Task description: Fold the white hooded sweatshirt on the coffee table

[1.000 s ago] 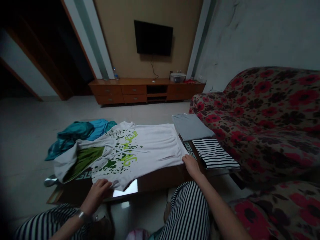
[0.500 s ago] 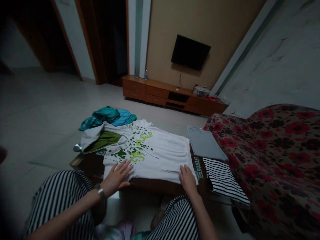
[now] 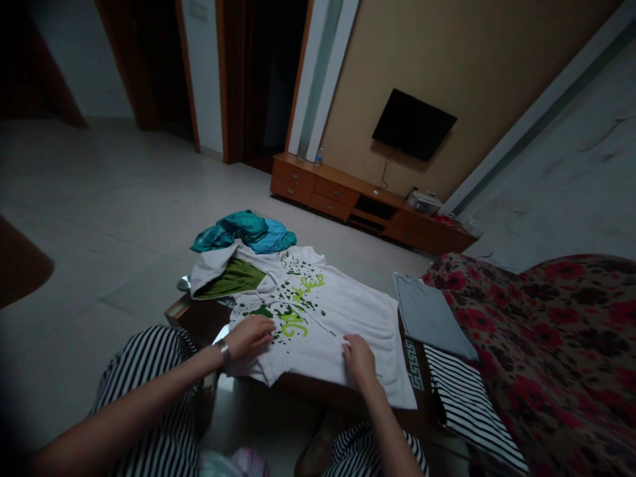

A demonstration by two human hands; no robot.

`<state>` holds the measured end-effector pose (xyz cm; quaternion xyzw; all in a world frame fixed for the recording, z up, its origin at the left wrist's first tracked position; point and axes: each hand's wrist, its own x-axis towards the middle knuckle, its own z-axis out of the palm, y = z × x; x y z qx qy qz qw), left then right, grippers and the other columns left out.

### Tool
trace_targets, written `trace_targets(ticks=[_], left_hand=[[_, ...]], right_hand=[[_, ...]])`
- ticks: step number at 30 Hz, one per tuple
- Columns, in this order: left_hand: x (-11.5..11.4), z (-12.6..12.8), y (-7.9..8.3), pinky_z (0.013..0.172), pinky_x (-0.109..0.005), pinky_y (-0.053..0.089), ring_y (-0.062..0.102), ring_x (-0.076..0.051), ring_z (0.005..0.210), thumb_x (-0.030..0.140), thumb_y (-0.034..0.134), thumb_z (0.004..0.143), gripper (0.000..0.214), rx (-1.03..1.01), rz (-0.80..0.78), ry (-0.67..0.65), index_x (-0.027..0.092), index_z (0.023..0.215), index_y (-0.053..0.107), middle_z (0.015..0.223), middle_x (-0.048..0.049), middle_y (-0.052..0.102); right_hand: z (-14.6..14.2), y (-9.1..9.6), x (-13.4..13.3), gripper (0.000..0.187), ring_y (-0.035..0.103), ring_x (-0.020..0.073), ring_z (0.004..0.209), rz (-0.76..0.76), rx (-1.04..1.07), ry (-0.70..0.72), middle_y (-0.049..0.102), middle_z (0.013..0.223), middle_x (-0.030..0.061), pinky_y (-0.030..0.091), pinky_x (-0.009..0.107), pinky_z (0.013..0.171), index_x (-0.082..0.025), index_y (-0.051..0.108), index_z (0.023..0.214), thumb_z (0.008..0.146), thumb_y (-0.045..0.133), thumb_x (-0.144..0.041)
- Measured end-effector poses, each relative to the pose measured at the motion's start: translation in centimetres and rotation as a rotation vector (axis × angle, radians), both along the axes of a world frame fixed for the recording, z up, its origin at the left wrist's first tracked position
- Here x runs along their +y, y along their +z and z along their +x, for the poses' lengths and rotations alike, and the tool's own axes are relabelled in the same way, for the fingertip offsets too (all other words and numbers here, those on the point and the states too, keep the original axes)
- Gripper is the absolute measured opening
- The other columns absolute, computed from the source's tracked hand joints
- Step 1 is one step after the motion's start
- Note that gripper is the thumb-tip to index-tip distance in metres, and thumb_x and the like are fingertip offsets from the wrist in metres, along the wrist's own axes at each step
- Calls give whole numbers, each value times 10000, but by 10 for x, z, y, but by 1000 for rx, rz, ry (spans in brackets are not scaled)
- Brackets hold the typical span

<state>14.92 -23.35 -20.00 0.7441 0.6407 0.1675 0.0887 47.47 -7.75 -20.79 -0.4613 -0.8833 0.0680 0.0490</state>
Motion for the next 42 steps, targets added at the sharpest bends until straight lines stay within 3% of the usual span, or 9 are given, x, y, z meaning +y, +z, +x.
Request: trace_targets(ticks=[5,14,21,26,29,33,37,39,42], left_hand=[[47,-58,1,990,-459,332,393,-282,1271,186,528,826,222,94,37,175,205,1015,645,1335,-99,509],[40,-79,-18,1012,-505,307,339,-289,1321,147,606,758,462,41,-27,168,225,1208,538,1410,-93,439],[33,-80,-16,1027,-619,248,316,-340,1325,193,676,727,415,110,-105,215,196,1132,586,1393,-139,443],[33,-80,-14,1029,-618,257,319,-344,1326,224,675,737,415,108,-145,233,206,1143,588,1398,-135,441],[34,-80,-15,1024,-617,267,324,-348,1322,245,693,726,454,115,-151,242,223,1165,580,1426,-112,416],[36,-82,-18,1006,-599,295,344,-344,1308,245,719,701,488,114,-153,253,245,1167,576,1416,-98,430],[37,-84,-22,988,-574,316,368,-334,1285,251,725,693,508,114,-120,254,241,1174,562,1396,-99,451],[37,-85,-24,983,-563,322,365,-332,1284,255,723,696,514,111,-114,247,243,1182,553,1394,-97,454],[34,-86,-23,987,-558,319,362,-330,1286,255,714,706,510,107,-105,236,241,1188,546,1394,-96,454]], right_hand=[[-97,2,-3,254,579,229,982,39,-39,-30,646,1028,105,418,292,854,-193,626,1011,857,424,-193],[-200,13,16,214,529,222,1010,-83,-107,33,626,1027,117,375,257,782,-161,645,910,805,463,-125],[-193,23,22,209,562,119,633,-318,-195,104,657,688,13,331,202,583,-174,644,766,847,462,-239],[-200,5,15,127,574,147,748,-212,-203,30,669,893,64,300,212,577,-172,654,812,712,621,-243],[-203,-1,21,74,569,133,722,-195,-175,27,667,823,41,311,204,576,-170,640,751,719,579,-197],[-201,19,54,182,584,132,716,-145,-104,-15,670,798,28,367,203,616,-164,626,869,821,459,-219],[-200,51,85,305,559,193,998,23,-70,-78,616,1125,116,381,259,784,-151,586,1106,851,422,-188],[-200,58,85,361,521,220,1075,45,-132,-68,560,1219,156,364,277,818,-136,580,1151,809,467,-135],[-195,50,59,242,571,193,911,-99,-247,33,643,1027,103,371,252,729,-163,674,964,740,583,-173]])
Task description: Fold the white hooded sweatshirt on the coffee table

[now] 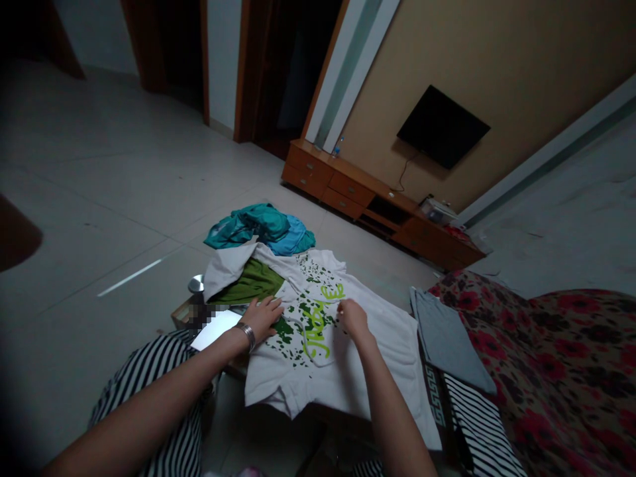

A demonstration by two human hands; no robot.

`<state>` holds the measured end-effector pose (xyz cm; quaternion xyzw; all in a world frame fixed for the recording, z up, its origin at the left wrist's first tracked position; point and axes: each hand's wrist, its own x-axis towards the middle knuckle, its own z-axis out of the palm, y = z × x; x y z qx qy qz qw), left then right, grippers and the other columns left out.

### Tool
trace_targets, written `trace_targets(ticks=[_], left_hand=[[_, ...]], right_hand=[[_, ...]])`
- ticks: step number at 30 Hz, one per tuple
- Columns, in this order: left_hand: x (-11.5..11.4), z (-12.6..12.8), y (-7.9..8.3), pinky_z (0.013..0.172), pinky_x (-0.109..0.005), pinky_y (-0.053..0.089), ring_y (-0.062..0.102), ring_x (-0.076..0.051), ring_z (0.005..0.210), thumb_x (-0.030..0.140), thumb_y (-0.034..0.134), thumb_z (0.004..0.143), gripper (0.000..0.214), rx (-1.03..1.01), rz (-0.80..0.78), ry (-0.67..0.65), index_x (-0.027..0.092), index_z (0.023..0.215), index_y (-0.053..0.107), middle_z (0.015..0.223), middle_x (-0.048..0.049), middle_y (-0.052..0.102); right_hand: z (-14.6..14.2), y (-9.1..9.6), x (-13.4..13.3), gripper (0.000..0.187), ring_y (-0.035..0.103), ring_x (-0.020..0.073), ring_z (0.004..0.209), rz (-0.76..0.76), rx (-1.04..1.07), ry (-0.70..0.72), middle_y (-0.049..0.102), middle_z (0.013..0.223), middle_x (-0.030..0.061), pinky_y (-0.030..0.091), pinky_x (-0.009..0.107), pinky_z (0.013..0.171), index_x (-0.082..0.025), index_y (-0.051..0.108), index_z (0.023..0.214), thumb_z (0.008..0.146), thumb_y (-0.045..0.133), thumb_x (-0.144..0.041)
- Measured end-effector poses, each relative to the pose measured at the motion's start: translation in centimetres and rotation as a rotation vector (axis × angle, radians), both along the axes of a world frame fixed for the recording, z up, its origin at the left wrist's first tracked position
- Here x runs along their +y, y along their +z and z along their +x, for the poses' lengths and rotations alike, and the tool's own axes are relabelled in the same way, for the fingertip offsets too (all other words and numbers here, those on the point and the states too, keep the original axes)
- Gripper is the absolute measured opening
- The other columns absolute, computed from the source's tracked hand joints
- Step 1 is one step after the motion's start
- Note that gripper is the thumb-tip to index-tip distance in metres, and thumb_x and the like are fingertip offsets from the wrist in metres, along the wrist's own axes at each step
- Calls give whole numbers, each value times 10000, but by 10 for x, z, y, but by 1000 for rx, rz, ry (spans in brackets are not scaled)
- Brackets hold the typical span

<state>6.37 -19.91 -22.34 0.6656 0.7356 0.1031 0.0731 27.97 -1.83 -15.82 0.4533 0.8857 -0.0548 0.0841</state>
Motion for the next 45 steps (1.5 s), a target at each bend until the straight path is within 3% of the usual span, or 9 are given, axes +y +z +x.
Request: trace_targets(ticks=[4,9,12,16,20,24,29,39,45], left_hand=[[-4,1,8,989,-555,324,360,-332,1286,256,704,718,482,3,-18,-11,220,1174,554,1391,-102,454],[-6,4,14,988,-539,330,364,-331,1279,263,713,714,444,12,-57,-10,220,1134,574,1378,-105,458],[-6,4,11,986,-536,329,365,-326,1276,279,714,718,442,19,-50,-11,228,1134,571,1371,-101,463],[-4,4,5,967,-530,336,365,-321,1268,292,705,728,421,27,-29,-25,233,1123,570,1359,-88,474],[-2,3,0,964,-512,333,363,-312,1263,289,710,725,436,29,4,-31,244,1133,562,1351,-84,476],[0,3,-2,965,-505,332,367,-309,1257,293,718,719,468,24,-1,-36,256,1154,550,1343,-79,477],[1,3,-1,974,-509,330,358,-299,1261,303,728,715,500,18,-28,-27,262,1173,532,1356,-70,466],[-4,5,14,1026,-479,289,355,-257,1294,243,643,772,440,-47,-8,7,272,1198,537,1357,-52,490],[-9,-22,44,1066,-512,219,203,-281,1384,159,493,832,454,44,258,389,234,1279,496,1489,-98,312]], right_hand=[[25,-33,-52,187,553,157,757,-208,-106,166,647,828,37,334,228,630,-183,692,770,583,704,-184],[55,-53,-75,154,542,156,829,-204,-58,264,633,876,65,323,227,680,-155,652,784,682,550,-104],[55,-33,-54,148,543,150,725,-198,-63,226,643,797,50,324,237,645,-155,639,836,757,515,-143],[49,15,-17,273,556,209,912,213,51,83,641,986,110,358,284,757,-150,632,1004,793,471,-85],[45,31,-39,320,516,239,1032,307,252,61,590,1107,135,380,335,866,-146,585,1116,806,518,-101],[33,-2,-135,233,519,203,966,-102,405,352,586,1034,86,422,318,848,-181,581,1064,837,579,-235],[22,-52,-221,588,448,257,1034,-60,394,446,507,1164,100,401,400,845,-234,465,1257,714,680,-165],[20,-94,-240,268,453,238,876,88,629,341,550,922,60,365,380,754,-226,552,944,733,493,-72],[25,-84,-246,289,483,236,866,5,714,281,572,902,54,385,368,732,-226,552,943,734,478,-41]])
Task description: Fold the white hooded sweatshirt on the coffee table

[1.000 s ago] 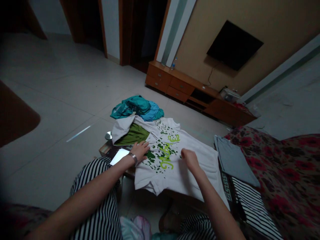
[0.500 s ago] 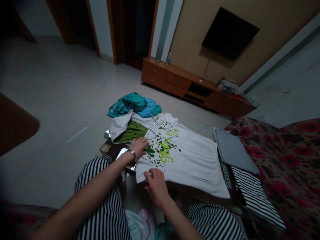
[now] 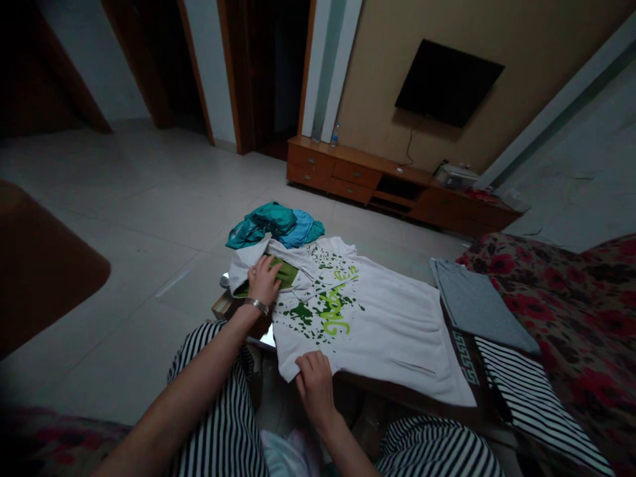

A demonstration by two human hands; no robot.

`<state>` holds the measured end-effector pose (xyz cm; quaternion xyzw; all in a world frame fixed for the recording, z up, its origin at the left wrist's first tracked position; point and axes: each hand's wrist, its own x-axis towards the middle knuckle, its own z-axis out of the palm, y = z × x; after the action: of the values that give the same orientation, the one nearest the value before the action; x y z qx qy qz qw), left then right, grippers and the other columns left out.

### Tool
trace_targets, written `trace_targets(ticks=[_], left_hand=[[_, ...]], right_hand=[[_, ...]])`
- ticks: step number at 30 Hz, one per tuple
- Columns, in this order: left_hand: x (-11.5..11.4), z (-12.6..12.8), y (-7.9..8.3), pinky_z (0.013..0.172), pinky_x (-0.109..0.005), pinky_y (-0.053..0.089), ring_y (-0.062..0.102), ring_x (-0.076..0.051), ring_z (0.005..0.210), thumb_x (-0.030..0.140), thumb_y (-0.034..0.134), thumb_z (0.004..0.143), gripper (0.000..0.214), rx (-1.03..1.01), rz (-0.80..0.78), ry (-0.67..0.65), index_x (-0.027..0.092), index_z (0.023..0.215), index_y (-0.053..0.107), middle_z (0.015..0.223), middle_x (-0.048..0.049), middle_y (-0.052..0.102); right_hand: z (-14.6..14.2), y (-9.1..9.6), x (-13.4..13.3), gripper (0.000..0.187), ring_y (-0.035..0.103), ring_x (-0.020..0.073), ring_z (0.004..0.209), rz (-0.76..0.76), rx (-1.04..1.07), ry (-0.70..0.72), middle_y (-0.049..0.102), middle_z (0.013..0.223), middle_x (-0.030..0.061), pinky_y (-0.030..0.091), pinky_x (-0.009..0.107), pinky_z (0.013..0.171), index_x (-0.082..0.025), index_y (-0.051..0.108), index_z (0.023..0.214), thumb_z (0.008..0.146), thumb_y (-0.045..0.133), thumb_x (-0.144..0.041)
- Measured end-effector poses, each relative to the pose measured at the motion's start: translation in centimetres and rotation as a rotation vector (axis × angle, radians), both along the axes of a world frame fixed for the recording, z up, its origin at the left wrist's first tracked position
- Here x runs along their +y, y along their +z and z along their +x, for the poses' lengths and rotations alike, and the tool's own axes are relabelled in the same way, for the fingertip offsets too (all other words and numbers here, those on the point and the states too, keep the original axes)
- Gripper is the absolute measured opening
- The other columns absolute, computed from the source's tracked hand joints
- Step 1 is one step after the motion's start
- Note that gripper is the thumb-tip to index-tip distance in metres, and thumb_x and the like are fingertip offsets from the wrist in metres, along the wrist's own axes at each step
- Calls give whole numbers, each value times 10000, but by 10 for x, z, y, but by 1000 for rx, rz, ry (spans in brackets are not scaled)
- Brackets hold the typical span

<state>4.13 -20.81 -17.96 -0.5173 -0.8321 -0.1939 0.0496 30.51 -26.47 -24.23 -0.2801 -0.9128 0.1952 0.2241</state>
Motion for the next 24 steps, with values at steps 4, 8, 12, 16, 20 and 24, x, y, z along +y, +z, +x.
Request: trace_targets(ticks=[4,8,12,16,20,24], left_hand=[[-5,-40,13,1006,-529,291,308,-329,1309,122,472,844,462,-14,-117,272,209,1297,463,1420,-171,360],[-12,-76,24,895,-391,404,486,-273,1099,125,394,893,303,0,-50,376,123,1172,515,1166,-138,526],[-12,-95,37,799,-312,451,561,-233,981,227,423,893,291,-48,62,493,116,1153,489,1125,-141,561],[-8,-99,44,740,-302,453,620,-234,901,290,402,905,285,-176,124,520,168,1142,502,993,-110,652],[-5,-100,47,694,-297,435,646,-243,871,283,313,938,304,-208,135,525,171,1128,522,950,-124,679],[-4,-103,50,660,-295,431,652,-246,834,364,334,940,297,-193,139,475,191,1081,529,899,-104,685]], right_hand=[[10,7,0,249,505,230,865,-44,-5,13,593,891,47,404,368,747,-223,572,919,764,505,-40],[9,24,11,186,536,222,865,-117,3,61,625,921,53,441,360,749,-233,587,1010,835,570,-173],[-31,54,46,279,539,221,975,-102,111,126,629,1046,88,451,381,847,-213,572,1148,888,475,-181],[-117,79,90,468,491,204,1144,-96,212,199,583,1215,104,393,396,989,-189,534,1257,842,358,-61],[-211,83,109,501,465,189,1210,-177,150,203,547,1299,83,346,349,1040,-183,523,1275,828,339,-53],[-278,77,113,324,561,241,1083,-335,-22,157,639,1123,96,399,367,959,-186,602,1120,849,432,-134]])
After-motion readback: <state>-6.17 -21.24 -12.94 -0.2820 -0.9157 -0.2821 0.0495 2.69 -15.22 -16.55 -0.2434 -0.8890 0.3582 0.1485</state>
